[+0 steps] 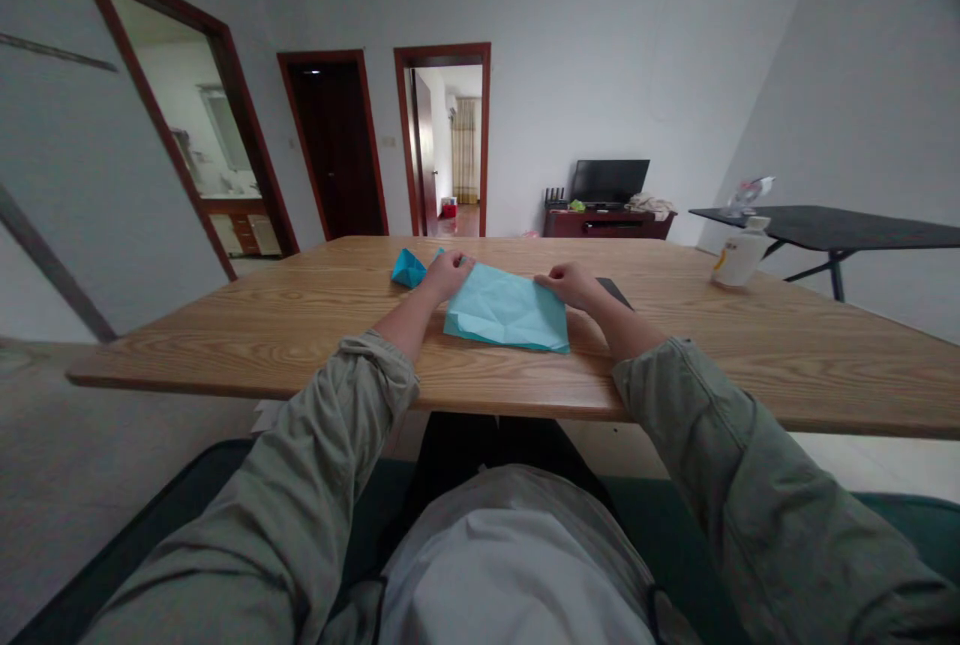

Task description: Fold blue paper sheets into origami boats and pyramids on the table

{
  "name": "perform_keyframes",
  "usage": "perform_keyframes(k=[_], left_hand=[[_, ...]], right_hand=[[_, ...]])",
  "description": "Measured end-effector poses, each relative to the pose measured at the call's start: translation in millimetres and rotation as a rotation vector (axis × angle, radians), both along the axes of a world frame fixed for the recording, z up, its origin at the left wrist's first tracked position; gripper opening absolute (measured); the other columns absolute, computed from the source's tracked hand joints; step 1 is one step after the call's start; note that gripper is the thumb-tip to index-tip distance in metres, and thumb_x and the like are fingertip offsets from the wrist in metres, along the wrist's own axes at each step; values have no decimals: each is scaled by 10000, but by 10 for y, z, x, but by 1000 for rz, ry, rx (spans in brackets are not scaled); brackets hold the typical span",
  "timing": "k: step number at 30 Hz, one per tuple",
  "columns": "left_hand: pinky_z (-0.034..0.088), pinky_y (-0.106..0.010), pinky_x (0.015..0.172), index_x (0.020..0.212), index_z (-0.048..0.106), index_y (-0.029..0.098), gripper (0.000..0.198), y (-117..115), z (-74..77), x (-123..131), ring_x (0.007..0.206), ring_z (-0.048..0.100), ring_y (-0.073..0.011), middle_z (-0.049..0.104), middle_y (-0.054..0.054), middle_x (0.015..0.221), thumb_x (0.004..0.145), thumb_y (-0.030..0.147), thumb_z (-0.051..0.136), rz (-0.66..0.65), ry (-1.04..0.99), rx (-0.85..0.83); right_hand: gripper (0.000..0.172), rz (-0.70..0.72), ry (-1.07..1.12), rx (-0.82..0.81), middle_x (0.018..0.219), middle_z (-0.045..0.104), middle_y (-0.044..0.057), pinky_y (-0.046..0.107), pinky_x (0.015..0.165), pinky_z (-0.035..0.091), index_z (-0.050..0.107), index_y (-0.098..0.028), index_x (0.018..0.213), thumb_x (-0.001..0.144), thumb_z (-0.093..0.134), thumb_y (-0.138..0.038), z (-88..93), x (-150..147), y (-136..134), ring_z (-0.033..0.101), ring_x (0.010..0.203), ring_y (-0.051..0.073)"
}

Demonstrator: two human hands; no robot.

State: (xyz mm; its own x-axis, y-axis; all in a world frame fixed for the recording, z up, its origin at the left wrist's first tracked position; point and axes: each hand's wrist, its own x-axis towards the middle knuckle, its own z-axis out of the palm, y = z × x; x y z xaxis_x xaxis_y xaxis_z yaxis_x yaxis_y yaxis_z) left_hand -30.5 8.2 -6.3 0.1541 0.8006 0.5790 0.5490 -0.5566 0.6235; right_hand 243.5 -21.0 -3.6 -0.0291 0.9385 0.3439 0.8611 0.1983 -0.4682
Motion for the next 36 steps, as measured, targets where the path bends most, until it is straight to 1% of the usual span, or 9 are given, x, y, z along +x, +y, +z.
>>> perform_keyframes(k=[6,10,13,15,17,20,24,29,36], left_hand=[[323,-247,557,728,583,156,263,-15,-11,16,627,467,-128,562,0,677,850,380,515,40,45,25],[308,-251,548,721,569,163,264,-40,-16,29,606,459,-127,551,3,664,857,380,506,60,83,34],[315,-251,563,731,557,167,239,-45,-24,45,623,465,-130,563,-3,684,867,353,493,102,120,40],[328,-252,583,742,551,169,227,-45,-31,64,638,472,-133,579,-12,708,872,344,488,138,159,39],[347,-257,606,762,556,171,231,-44,-42,89,646,481,-138,596,-23,733,881,352,475,170,194,43],[383,-269,639,795,586,168,240,-50,-61,120,676,521,-154,632,-51,785,883,358,467,201,266,11],[424,-263,658,845,635,158,175,-87,-78,115,749,586,-185,678,-77,857,799,312,567,106,504,-168],[462,-272,744,968,668,128,273,-136,-61,68,891,629,-237,689,-128,1028,788,306,567,41,691,-224],[458,-282,848,1090,651,135,348,-115,-83,46,1014,622,-247,663,-136,1152,778,274,585,38,651,-254]], right_hand=[[404,-78,-4,63,651,617,40,264,563,349,633,-168,689,800,558,-549,-4,43,13,531,607,148],[299,-184,-20,180,797,665,68,281,657,407,659,-182,805,831,542,-456,33,41,-15,584,730,184],[285,-204,-73,321,931,664,97,318,768,431,667,-180,912,850,524,-418,98,-109,-113,596,859,220],[302,-124,-120,375,1016,650,111,328,828,427,668,-174,968,877,492,-402,133,-301,-215,594,926,229],[329,22,-172,313,1064,645,113,315,848,427,667,-174,1010,904,456,-403,138,-535,-322,598,954,224],[367,196,-284,111,1134,639,121,314,914,409,654,-176,1110,891,489,-419,78,-847,-427,595,1031,244],[708,403,-368,-199,1375,518,109,344,1030,356,456,-215,1396,796,582,-570,-56,-1009,-430,509,1221,289],[1050,406,-392,-362,1554,253,72,486,1134,199,240,-302,1504,642,556,-811,-105,-964,-439,245,1402,364],[1092,383,-407,-377,1583,139,92,580,1124,131,139,-324,1519,636,499,-855,-93,-1008,-531,126,1425,404]])
